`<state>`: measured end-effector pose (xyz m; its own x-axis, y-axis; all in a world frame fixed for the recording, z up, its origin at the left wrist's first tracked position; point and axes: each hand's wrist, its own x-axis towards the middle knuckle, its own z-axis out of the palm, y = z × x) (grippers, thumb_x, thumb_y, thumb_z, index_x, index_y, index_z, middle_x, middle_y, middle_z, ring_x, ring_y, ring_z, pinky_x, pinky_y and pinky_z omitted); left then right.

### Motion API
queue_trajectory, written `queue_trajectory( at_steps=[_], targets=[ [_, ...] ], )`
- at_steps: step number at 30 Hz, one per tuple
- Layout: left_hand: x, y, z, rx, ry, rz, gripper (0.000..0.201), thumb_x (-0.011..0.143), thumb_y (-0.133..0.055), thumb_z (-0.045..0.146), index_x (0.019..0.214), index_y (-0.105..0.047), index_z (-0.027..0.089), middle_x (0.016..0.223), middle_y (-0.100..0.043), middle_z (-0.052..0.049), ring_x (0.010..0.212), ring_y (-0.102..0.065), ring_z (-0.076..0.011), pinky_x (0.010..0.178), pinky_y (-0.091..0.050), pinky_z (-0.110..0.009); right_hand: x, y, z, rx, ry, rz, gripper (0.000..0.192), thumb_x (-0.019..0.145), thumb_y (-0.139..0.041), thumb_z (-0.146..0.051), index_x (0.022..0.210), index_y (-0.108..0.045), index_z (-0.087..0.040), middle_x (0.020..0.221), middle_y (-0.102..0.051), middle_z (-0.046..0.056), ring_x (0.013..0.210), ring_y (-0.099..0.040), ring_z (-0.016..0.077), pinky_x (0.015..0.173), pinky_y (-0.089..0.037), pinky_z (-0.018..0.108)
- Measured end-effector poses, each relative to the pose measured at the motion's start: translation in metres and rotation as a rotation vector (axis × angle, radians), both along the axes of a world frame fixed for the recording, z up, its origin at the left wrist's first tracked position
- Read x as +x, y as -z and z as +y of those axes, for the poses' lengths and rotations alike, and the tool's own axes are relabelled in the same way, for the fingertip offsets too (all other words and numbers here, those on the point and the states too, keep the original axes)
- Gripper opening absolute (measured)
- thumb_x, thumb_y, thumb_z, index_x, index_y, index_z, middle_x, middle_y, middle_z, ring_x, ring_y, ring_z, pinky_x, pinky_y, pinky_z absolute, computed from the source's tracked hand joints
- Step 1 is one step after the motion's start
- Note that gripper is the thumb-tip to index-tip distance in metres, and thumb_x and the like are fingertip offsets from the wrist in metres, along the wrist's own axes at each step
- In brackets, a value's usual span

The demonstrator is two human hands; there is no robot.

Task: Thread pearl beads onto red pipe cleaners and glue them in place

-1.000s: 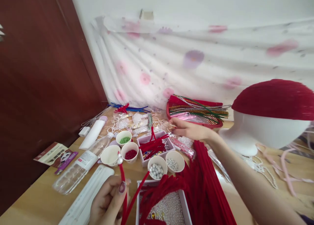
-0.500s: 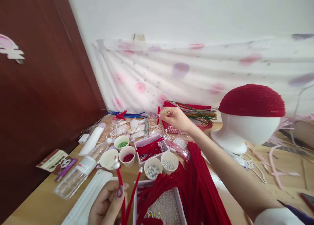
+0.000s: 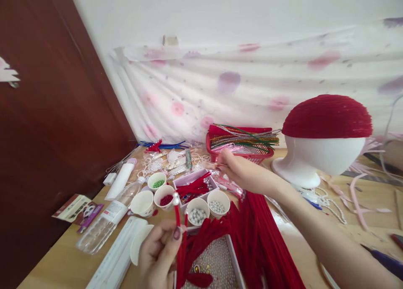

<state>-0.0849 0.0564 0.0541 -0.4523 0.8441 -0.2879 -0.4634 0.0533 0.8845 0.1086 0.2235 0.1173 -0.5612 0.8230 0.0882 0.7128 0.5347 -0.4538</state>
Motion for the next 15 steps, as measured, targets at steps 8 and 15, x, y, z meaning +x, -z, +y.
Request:
queue_trajectory(
  at_steps=[8, 15],
  targets=[
    [0.039, 0.002, 0.013, 0.191, 0.388, 0.557, 0.04, 0.088, -0.068, 0.054, 0.068, -0.062, 0.02, 0.053, -0.037, 0.007, 0.047, -0.033, -0.009, 0.046, -0.027, -0.021, 0.085, 0.072, -0.119, -0.317, 0.325, 1.035, 0.006, 0.087, -0.079, -0.03, 0.09, -0.075, -0.025, 0.084, -0.074, 0.005, 0.074, -0.063, 0.0211, 0.068, -0.05, 0.031],
    [0.058, 0.007, 0.026, 0.723, 0.574, 1.361, 0.015, 0.101, -0.051, 0.014, 0.096, -0.061, 0.024, 0.076, -0.074, 0.005, 0.062, -0.071, -0.0107, 0.06, -0.051, -0.017, 0.075, 0.12, -0.142, -0.602, 0.339, 1.407, 0.034, 0.089, -0.069, -0.058, 0.101, -0.064, -0.027, 0.069, -0.057, -0.003, 0.05, -0.047, 0.0126, 0.047, -0.041, 0.026]
  ],
)
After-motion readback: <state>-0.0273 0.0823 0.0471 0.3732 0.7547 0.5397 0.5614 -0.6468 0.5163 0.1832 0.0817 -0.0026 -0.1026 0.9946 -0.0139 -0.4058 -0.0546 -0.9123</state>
